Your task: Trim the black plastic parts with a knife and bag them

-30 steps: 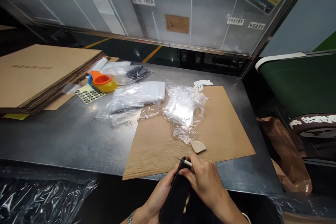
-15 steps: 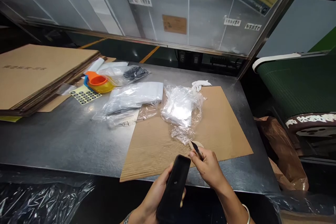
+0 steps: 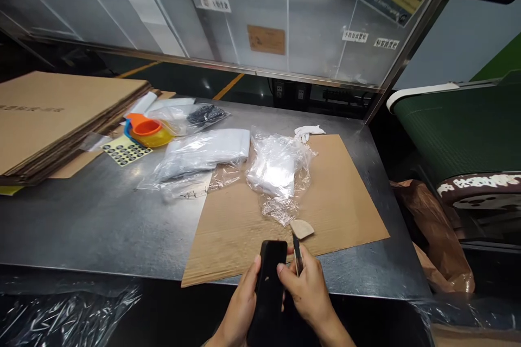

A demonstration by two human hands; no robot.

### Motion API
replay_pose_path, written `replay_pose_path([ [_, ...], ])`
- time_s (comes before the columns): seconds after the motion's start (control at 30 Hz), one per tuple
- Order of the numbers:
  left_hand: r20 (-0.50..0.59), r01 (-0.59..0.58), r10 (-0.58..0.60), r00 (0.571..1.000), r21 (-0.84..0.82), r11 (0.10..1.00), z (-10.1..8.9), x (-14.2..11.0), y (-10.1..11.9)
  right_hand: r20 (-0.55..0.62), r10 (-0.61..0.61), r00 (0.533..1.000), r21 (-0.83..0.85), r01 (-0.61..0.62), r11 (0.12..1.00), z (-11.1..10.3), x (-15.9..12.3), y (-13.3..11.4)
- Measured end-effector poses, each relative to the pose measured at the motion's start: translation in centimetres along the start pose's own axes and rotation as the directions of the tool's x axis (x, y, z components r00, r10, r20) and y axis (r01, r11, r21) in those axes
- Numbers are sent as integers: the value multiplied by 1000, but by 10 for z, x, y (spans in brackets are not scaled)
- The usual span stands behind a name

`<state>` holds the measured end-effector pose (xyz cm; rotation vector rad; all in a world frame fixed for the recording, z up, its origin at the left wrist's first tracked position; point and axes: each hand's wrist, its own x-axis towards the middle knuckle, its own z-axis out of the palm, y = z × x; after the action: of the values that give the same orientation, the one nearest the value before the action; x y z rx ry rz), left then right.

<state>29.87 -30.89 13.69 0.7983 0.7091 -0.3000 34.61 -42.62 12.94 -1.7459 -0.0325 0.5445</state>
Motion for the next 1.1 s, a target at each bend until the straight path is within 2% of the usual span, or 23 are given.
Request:
replay_pose_path([
  [0.1, 70, 46, -57, 996, 145, 988, -5, 0, -1, -23, -53, 998, 40, 54, 998, -10, 12, -6],
  [0.27, 234, 95, -152, 960, 237, 967, -15, 4, 5, 20, -89, 996, 62, 88, 994, -21, 16, -13],
  [0.33, 288, 81, -145, 947, 224, 971, -15, 4, 8, 108, -86, 990, 86, 77, 993, -25, 14, -16],
  [0.4, 307, 58, -123, 944, 211, 976, -14, 3, 12, 244, -74, 967, 106, 50, 993, -29, 11, -17],
  [0.47, 326, 64, -132, 936, 210, 976, -14, 3, 18, 328, -69, 942, 110, 35, 993, -32, 8, -18],
  [0.5, 346, 88, -151, 926, 192, 978, -14, 4, 22, 328, -72, 942, 107, 39, 994, -33, 6, -18],
  [0.57, 393, 153, -175, 903, 87, 984, -17, 8, 28, 247, -103, 963, 97, 81, 992, -34, 1, -17],
  [0.63, 396, 183, -132, 909, -93, 979, -21, 13, 34, 117, -192, 974, 52, 187, 981, -34, -4, -14],
  [0.67, 375, 166, -84, 923, -192, 967, -22, 15, 36, 52, -264, 963, -4, 264, 964, -33, -7, -12],
  [0.7, 340, 126, -25, 940, -280, 952, -23, 17, 36, 2, -352, 936, -85, 351, 933, -31, -11, -9],
  [0.73, 307, 81, 30, 951, -343, 936, -24, 17, 36, -28, -456, 890, -175, 445, 878, -28, -14, -5],
  [0.77, 285, 43, 72, 956, -377, 925, -23, 17, 35, -39, -565, 824, -255, 539, 803, -25, -16, -1],
  [0.83, 254, -16, 114, 961, -357, 934, -21, 13, 32, -23, -730, 683, -338, 682, 649, -19, -21, 7],
  [0.87, 230, -52, 129, 965, -314, 948, -20, 9, 30, -2, -762, 648, -338, 717, 610, -17, -22, 11],
  [0.9, 195, -101, 154, 969, -260, 960, -19, 6, 29, 23, -759, 650, -315, 726, 612, -16, -23, 13],
  [0.93, 161, -159, 192, 968, -199, 967, -18, 2, 28, 51, -724, 688, -286, 705, 649, -16, -24, 14],
  [1.0, 122, -283, 289, 949, -68, 957, -18, -4, 28, 82, -588, 805, -280, 584, 761, -17, -27, 12],
  [1.03, 121, -327, 326, 938, -10, 945, -18, -6, 28, 71, -527, 847, -314, 521, 794, -18, -28, 8],
  [1.1, 142, -365, 353, 925, 74, 928, -20, -8, 28, 24, -482, 876, -432, 444, 785, -18, -31, -1],
])
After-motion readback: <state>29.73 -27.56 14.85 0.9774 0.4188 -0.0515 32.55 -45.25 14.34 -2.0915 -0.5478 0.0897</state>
